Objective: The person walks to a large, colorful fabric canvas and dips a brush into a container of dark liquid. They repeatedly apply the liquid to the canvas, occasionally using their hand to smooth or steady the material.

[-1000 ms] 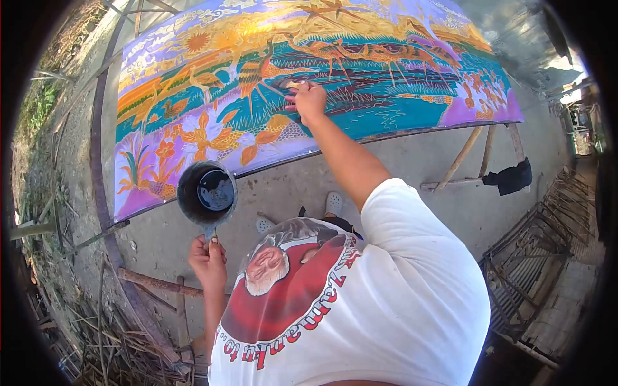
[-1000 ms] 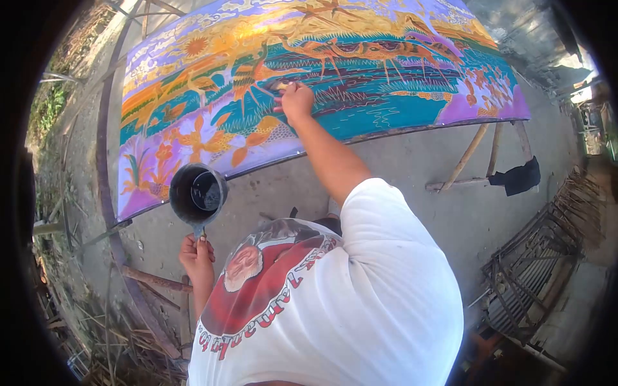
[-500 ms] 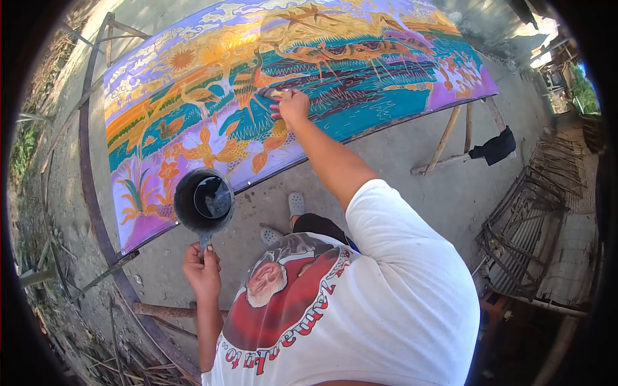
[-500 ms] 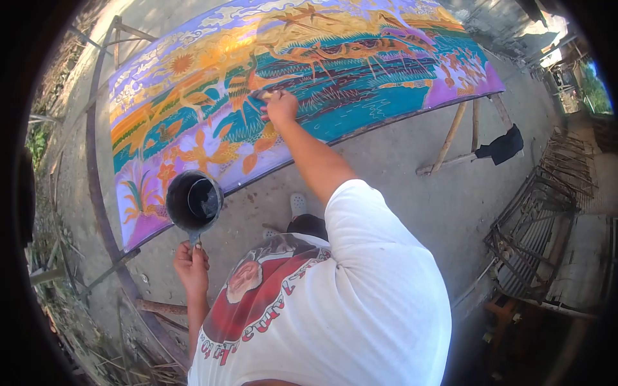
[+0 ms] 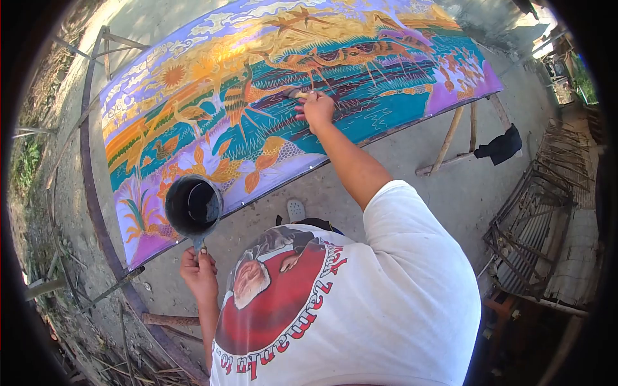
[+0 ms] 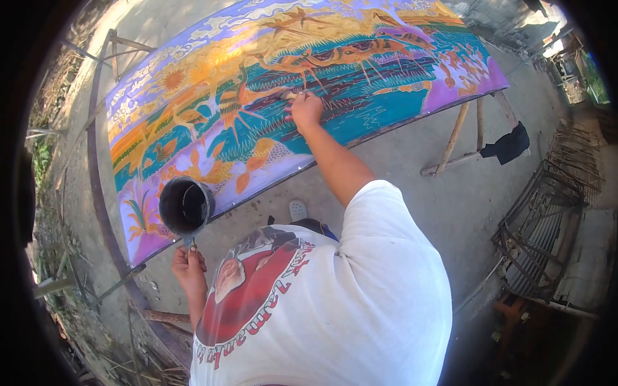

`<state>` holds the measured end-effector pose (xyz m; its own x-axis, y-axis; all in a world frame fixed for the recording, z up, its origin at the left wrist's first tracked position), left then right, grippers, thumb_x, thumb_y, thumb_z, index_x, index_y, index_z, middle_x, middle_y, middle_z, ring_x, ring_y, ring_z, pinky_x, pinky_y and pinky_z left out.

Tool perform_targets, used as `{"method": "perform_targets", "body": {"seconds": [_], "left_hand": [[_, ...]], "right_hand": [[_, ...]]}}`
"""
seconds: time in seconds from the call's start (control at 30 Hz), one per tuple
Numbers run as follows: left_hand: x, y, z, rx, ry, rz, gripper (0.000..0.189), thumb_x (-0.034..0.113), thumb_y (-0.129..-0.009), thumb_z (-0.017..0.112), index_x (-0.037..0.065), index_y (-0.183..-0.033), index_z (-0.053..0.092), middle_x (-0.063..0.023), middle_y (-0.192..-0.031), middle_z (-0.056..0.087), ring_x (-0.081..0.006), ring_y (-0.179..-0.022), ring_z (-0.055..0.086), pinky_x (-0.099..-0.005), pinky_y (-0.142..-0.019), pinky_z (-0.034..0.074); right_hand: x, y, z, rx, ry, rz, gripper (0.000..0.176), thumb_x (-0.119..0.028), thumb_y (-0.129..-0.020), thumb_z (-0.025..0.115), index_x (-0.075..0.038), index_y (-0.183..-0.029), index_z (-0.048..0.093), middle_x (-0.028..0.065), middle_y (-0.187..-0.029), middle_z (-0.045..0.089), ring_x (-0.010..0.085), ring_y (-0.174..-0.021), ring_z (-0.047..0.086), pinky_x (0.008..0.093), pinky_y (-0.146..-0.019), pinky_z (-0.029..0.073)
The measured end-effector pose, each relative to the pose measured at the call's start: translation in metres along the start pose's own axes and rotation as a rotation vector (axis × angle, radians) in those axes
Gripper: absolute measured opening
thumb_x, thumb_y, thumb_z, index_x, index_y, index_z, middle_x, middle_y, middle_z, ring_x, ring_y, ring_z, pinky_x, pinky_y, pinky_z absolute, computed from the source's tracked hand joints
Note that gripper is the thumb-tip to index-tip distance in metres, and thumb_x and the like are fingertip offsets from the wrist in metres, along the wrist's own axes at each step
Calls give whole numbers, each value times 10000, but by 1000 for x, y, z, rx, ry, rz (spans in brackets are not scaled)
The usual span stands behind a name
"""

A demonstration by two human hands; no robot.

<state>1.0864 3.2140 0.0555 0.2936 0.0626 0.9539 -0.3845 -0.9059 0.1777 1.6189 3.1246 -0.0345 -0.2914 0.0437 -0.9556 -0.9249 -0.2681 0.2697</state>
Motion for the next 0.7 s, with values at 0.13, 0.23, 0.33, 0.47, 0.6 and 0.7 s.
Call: {"method": "perform_targets", "body": {"seconds": [0.13,0.23,0.33,0.47,0.6,0.7], "left_hand": [[4,-12,12,0,0,5,93,103,-998,587,17,-966,572,-8,-652,562,-42,-481,451,-205,-437,342],[8,-21,21,-2,-23,11,86,98,-1001,584,22,-962,569,-4,-649,556,-42,-481,448,-206,-436,340],[10,-27,28,4,-20,6,92,101,-1003,582,26,-953,563,-3,-647,554,-43,-481,447,-207,-436,341],[10,-30,38,13,25,2,107,103,-1003,582,27,-933,555,-8,-648,560,-44,-484,454,-208,-437,344],[11,-41,49,-57,-14,-6,112,105,-997,588,28,-920,560,-12,-651,569,-46,-488,468,-210,-440,351],[12,-45,48,-88,-25,-31,112,109,-994,594,30,-920,566,-13,-653,574,-47,-488,473,-213,-442,356]], "right_hand": [[11,19,49,-167,-66,-2,254,-159,-1045,486,43,-1142,605,152,-931,715,210,-635,722,319,-416,558],[4,0,43,-124,-62,-36,253,-150,-1043,484,44,-1144,611,139,-916,720,207,-631,722,323,-418,561],[0,-43,0,46,97,-72,253,-151,-1042,482,33,-1141,624,137,-899,722,203,-623,720,327,-424,566],[-2,-45,-6,96,103,-107,249,-151,-1040,485,30,-1119,637,136,-875,722,200,-615,719,332,-427,568],[5,-10,49,-166,-8,-26,240,-155,-1046,496,30,-1139,616,142,-905,723,198,-619,713,309,-424,558],[-1,-29,28,-88,18,-65,240,-153,-1046,493,31,-1142,616,146,-912,722,201,-628,715,313,-430,560]]}}
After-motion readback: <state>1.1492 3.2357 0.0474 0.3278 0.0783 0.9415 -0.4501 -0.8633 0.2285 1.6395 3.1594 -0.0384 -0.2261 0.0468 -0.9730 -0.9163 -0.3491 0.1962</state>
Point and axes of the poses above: each hand's wrist, its own y-axis away from the middle knuckle, its own z-axis out of the palm, x = y × z, the point moved 9 cm from there along -y, towards the middle knuckle
